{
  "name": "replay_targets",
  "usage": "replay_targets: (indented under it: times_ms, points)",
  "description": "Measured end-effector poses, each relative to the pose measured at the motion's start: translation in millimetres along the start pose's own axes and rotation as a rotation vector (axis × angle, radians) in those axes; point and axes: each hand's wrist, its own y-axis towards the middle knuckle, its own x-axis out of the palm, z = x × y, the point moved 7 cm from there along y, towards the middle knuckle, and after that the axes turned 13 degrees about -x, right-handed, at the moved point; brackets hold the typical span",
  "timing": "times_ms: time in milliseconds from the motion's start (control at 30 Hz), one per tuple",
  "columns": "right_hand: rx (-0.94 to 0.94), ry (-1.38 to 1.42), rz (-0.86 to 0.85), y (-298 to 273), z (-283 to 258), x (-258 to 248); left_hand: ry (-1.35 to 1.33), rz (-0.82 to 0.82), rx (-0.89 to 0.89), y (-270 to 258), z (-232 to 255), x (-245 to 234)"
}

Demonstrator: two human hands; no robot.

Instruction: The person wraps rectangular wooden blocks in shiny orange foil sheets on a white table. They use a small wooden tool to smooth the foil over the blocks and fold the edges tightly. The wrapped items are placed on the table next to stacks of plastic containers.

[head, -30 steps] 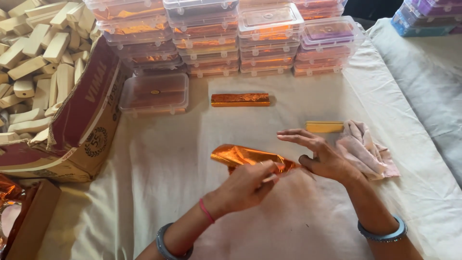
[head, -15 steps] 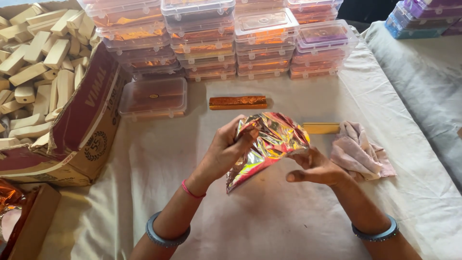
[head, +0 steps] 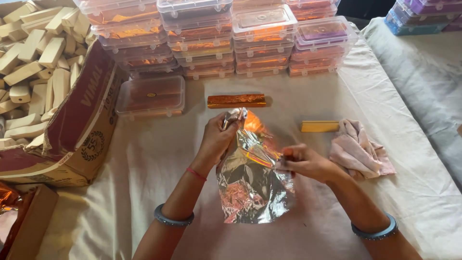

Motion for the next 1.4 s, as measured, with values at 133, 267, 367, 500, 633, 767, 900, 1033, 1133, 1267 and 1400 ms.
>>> replay_targets:
  times_ms: [133,267,367,500,633,767,900,1033,1133,1267,1400]
  points:
    - [0.184,-0.218,-0.089,-3,-10,7,0.23,0.127,-0.104,9,-32,-4]
    - [0.229,-0.569,0.008,-2,-28,-2,0.436,0.216,-0.034,23,-68,-6]
    - [0.06,-0.776,0.23,-1,-51,-8,0.587,0.278,0.068,21,-61,2]
    - [-0.307,-0.81,0.425,-3,-82,2,0.676,0.294,0.001,21,-60,10]
    - [-0.475,-0.808,0.308,2,-84,30,0.664,0.273,0.069,24,-59,20]
    - [-0.481,-0.933,0.052,11,-86,56,0.67,0.272,0.068,25,-54,27]
    - [-0.335,-1.098,-0.14,13,-64,59,0.709,0.278,0.056,25,-51,26]
    - [-0.259,-1.117,-0.193,12,-60,53,0.554,0.243,-0.206,16,-47,10]
    - [-0.186,-1.059,-0.225,12,-60,50,0.621,0.48,0.093,9,-27,-14]
    - [-0.197,-1.021,-0.223,12,-54,46,0.754,0.637,0.496,-28,30,-4]
    - [-0.207,-1.06,-0.205,10,-49,40,0.709,0.188,0.136,-24,8,33]
